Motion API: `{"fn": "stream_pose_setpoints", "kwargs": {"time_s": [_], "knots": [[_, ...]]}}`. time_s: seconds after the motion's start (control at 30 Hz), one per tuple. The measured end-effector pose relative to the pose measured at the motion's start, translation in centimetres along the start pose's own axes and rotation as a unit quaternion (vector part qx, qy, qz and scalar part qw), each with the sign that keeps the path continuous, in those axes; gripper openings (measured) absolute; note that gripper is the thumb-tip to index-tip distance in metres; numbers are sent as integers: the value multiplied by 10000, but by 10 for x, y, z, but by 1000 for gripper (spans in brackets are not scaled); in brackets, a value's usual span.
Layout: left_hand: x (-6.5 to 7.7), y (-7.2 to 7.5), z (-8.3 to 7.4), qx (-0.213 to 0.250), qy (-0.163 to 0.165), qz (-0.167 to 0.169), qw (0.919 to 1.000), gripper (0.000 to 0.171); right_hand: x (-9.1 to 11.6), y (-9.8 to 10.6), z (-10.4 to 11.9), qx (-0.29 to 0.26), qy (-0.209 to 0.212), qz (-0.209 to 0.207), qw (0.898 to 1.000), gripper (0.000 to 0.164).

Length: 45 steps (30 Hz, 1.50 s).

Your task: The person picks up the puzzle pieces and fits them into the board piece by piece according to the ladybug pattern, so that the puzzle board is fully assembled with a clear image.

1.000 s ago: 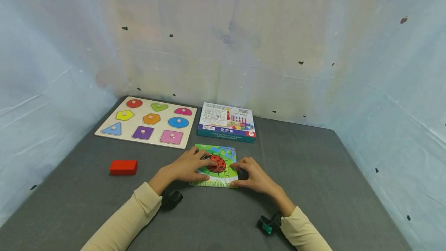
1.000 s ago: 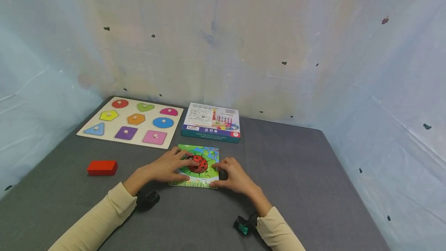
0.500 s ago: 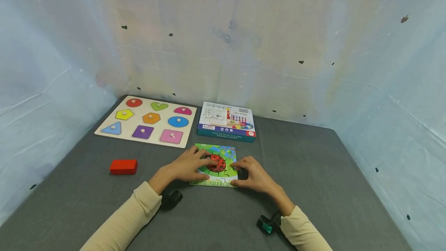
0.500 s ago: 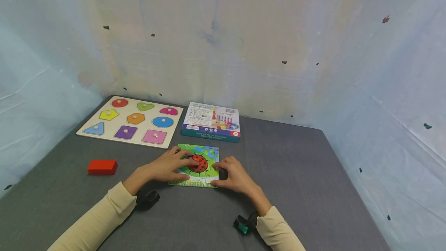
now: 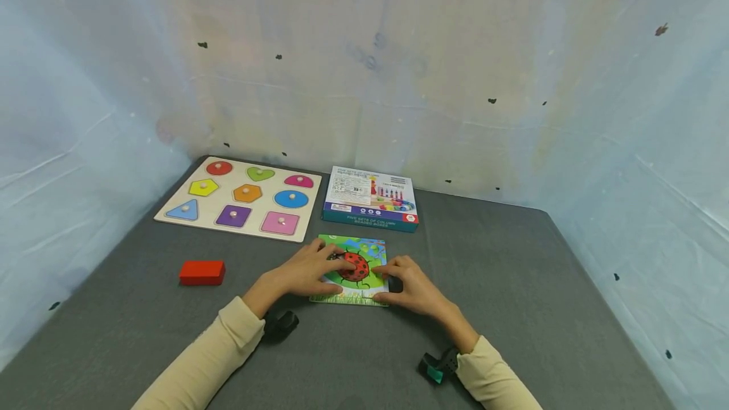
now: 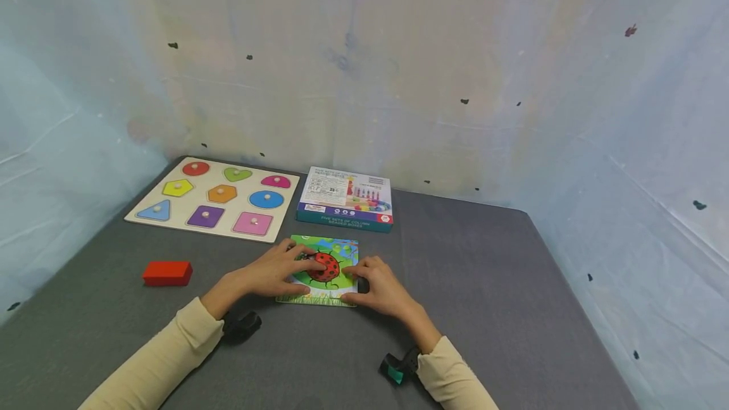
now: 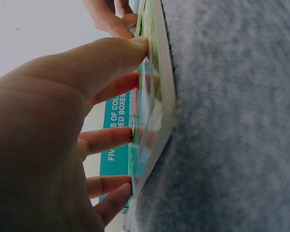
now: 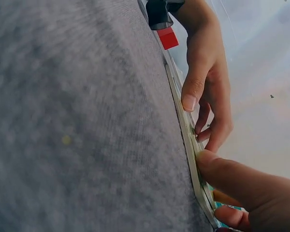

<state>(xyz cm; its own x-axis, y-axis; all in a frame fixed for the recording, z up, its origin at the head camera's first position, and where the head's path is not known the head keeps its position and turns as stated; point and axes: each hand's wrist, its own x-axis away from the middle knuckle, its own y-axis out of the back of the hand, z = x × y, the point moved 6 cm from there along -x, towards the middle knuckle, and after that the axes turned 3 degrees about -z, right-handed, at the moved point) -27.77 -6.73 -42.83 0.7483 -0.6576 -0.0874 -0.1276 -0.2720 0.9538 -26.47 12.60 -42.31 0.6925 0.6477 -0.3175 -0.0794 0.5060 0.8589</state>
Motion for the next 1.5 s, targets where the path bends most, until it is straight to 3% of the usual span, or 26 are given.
{"fn": "stream_pose_setpoints", "kwargs": {"time_s": [0.2,0.43,0.57,0.7,0.9,1.03,1.27,1.5], "knots": [[-1,-1,0,-6,14,11,10000,50,0,2,2,130,-31,3,9999,49],[-1,0,-2,23,4,-10,10000,51,1,5,5,794,-166,115,9966,43],[0,1,-6,-57,22,137,9999,53,1,2,2,967,-342,216,9945,42],[1,0,-9,-190,83,298,9993,51,2,0,-1,778,-323,180,9963,40],[1,-2,-9,-168,-72,266,9995,47,3,-5,-9,121,168,-173,9996,29],[2,0,-9,34,-141,237,9996,46,2,-9,-12,-206,254,-29,9995,27],[3,0,-8,279,-98,256,9992,47,2,-15,-13,-159,15,548,9984,65],[1,0,-4,522,-4,-56,9986,52,4,-14,-11,-59,46,463,9989,36]]}}
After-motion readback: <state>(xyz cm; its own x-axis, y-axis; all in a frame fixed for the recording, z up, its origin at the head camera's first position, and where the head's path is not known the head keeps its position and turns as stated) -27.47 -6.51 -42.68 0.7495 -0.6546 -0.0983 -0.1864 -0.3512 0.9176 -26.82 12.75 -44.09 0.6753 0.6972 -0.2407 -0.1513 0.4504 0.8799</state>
